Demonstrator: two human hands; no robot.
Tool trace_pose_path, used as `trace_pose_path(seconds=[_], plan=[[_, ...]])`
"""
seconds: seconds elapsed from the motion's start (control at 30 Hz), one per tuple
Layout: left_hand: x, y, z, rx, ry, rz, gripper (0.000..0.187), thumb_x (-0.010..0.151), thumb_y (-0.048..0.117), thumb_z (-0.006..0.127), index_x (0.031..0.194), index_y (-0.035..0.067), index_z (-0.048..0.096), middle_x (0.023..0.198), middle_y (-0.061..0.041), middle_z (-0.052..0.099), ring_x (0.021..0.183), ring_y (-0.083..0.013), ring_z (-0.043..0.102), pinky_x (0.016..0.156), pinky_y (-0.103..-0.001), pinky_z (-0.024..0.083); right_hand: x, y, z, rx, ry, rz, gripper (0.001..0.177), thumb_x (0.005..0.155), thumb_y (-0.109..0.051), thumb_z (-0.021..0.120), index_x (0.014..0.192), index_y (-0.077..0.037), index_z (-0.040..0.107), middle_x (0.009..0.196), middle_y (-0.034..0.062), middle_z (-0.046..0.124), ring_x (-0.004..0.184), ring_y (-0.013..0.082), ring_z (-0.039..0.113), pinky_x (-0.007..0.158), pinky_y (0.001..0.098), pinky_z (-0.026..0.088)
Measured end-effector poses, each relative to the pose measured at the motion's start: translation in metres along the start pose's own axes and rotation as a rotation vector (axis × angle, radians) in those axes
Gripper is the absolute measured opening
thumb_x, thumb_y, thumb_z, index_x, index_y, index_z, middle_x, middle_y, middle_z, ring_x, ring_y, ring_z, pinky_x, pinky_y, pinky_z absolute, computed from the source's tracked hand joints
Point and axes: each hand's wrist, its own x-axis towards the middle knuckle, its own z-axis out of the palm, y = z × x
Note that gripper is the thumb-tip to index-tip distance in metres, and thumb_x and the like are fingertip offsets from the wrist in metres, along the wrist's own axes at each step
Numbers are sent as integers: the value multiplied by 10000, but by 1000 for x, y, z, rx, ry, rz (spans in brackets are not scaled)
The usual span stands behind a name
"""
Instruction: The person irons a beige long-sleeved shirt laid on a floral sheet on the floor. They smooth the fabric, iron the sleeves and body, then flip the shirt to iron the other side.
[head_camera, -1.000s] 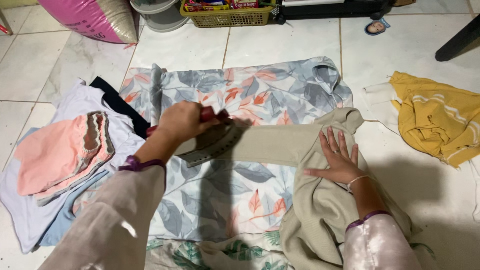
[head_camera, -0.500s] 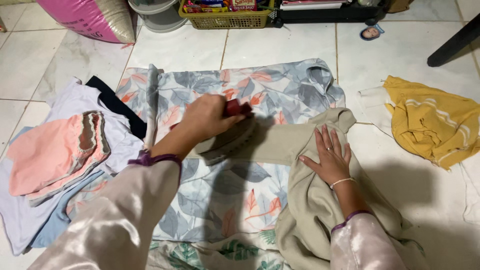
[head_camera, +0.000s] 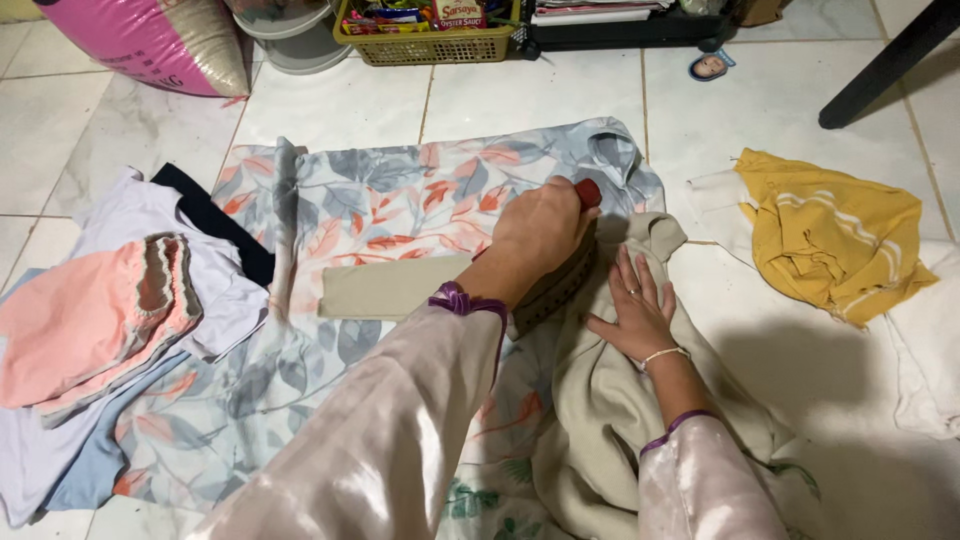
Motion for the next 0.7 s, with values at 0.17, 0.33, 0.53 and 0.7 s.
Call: trace_pose_path(seconds=[0.17, 0.33, 0.53, 0.7], plan=[[-10, -8, -1, 46, 7, 55, 500, 976, 434, 611, 967, -66, 602, 834, -257, 725, 809, -418, 742, 689, -468, 594, -5, -9, -12, 8, -38, 32, 1005, 739, -571, 729, 1575, -228, 291, 1762, -54, -50, 1608, 213, -59, 1193, 653, 15], [-22, -29, -13, 101, -41, -65, 528, 1003, 447, 588, 990, -81, 579, 842, -252, 717, 794, -412, 740, 665, -469, 596, -7, -17, -15, 71, 14, 28, 1069, 706, -570, 735, 1608, -333, 212, 1725, -66, -18, 1582, 220, -44, 1165, 673, 1], [-31, -46, -23, 79, 47, -166, 488, 974, 418, 627, 1003, -67, 582, 842, -241, 727, 817, -409, 738, 710, -484, 586, -6, -15, -15, 70, 5, 34, 1096, 692, -588, 741, 1614, -364, 193, 1729, -63, 0, 1586, 219, -39, 1168, 675, -6], [-47, -66, -40, 115, 5, -243, 508, 983, 446, 617, 1026, -59, 584, 861, -253, 723, 844, -425, 731, 717, -494, 588, -4, -13, -13, 68, 19, 28, 1102, 687, -601, 745, 1608, -361, 189, 1727, -51, 7, 1582, 228, -36, 1159, 682, -9]])
